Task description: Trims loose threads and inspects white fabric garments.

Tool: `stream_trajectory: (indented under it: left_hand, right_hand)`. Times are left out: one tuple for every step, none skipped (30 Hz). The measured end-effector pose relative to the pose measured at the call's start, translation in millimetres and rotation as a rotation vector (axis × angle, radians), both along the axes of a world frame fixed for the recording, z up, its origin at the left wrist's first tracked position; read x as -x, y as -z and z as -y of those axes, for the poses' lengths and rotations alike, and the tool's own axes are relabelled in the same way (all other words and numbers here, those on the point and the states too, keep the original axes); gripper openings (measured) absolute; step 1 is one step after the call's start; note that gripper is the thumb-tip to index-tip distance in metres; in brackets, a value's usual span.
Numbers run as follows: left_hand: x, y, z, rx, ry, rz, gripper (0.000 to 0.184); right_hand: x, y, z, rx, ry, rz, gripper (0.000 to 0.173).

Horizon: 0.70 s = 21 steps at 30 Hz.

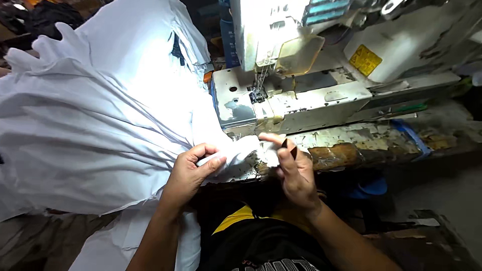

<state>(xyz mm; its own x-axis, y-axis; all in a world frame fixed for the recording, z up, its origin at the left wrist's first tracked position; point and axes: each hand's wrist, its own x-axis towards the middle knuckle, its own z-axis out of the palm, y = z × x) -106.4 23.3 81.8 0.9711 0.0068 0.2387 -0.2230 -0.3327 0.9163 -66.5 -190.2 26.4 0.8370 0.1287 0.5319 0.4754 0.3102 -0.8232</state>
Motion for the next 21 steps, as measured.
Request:
stream_trajectory:
  left_hand:
    - [0.4,-1.4,1.1,-0.035,0.011,0.002,0.005]
    - [0.9,-2.5,2.4,-0.064,0.017,0.003,0.005]
    - [1.2,-3.3,3.6,-0.087,0.014,0.0,0.005]
    - [1.1,-4.0,4.8,-0.1,0.008,-0.006,0.005]
    - [1.0,-4.7,5.8,-0.103,0.0,-0.016,0.006]
    - [0.9,-5.5,6.9,-0.094,-0.007,-0.028,0.007]
    - [1.1,-6.6,8.3,-0.083,-0.013,-0.04,0.008]
    - [1.6,-7.6,9.8,-0.069,-0.018,-0.048,0.009]
    - [2.1,-8.3,11.0,-0.055,-0.022,-0.053,0.01]
    - [2.7,-8.8,12.0,-0.043,-0.026,-0.057,0.011]
    - [3.0,-9.2,12.4,-0.033,-0.024,-0.062,0.012]
    - [3.1,-9.3,12.5,-0.026,-0.021,-0.062,0.012]
    - [2.9,-9.3,12.1,-0.018,-0.017,-0.06,0.012]
    - [2.5,-8.8,11.4,-0.009,-0.012,-0.057,0.012]
    - [2.2,-8.7,10.8,-0.002,-0.007,-0.055,0.013]
    - [2.4,-8.9,10.3,-0.003,-0.003,-0.053,0.013]
    - [2.6,-9.2,10.0,-0.006,0.002,-0.052,0.013]
    - [2.7,-9.5,9.9,-0.006,0.006,-0.054,0.013]
    - [2.8,-9.6,10.0,-0.002,0.008,-0.053,0.013]
    - [2.8,-9.7,10.0,0.0,0.011,-0.052,0.013]
    - [2.8,-9.9,9.8,0.004,0.016,-0.05,0.013]
  right_hand:
    - [6.7,0.8,2.6,-0.022,-0.142,-0.067,0.052]
    - [13.0,1.7,3.0,-0.046,-0.279,-0.154,0.062]
    - [17.7,2.3,1.6,-0.068,-0.399,-0.233,0.066]
    - [20.2,2.6,-0.9,-0.084,-0.502,-0.297,0.065]
    - [21.4,2.9,-3.8,-0.113,-0.586,-0.37,0.061]
    - [21.4,2.9,-6.9,-0.158,-0.651,-0.448,0.054]
    - [20.8,3.0,-9.7,-0.209,-0.7,-0.521,0.049]
    - [19.7,2.9,-12.2,-0.244,-0.729,-0.577,0.045]
    - [18.9,2.9,-14.5,-0.268,-0.742,-0.619,0.042]
    - [18.5,2.8,-16.7,-0.283,-0.744,-0.653,0.04]
    - [18.5,2.7,-18.5,-0.294,-0.746,-0.679,0.039]
    - [18.5,2.7,-19.9,-0.303,-0.748,-0.693,0.039]
    - [18.7,2.6,-21.1,-0.309,-0.748,-0.699,0.038]
    - [18.9,2.5,-22.2,-0.312,-0.745,-0.7,0.038]
    - [19.3,2.4,-23.1,-0.314,-0.743,-0.697,0.037]
    - [19.8,2.3,-23.8,-0.316,-0.741,-0.692,0.037]
    - [20.1,2.5,-24.3,-0.318,-0.74,-0.689,0.037]
    - [20.1,2.3,-24.7,-0.32,-0.739,-0.688,0.037]
    - [20.2,1.8,-25.1,-0.32,-0.737,-0.688,0.037]
    - [20.3,1.6,-25.5,-0.318,-0.733,-0.689,0.037]
    - [20.5,1.6,-25.7,-0.318,-0.73,-0.69,0.036]
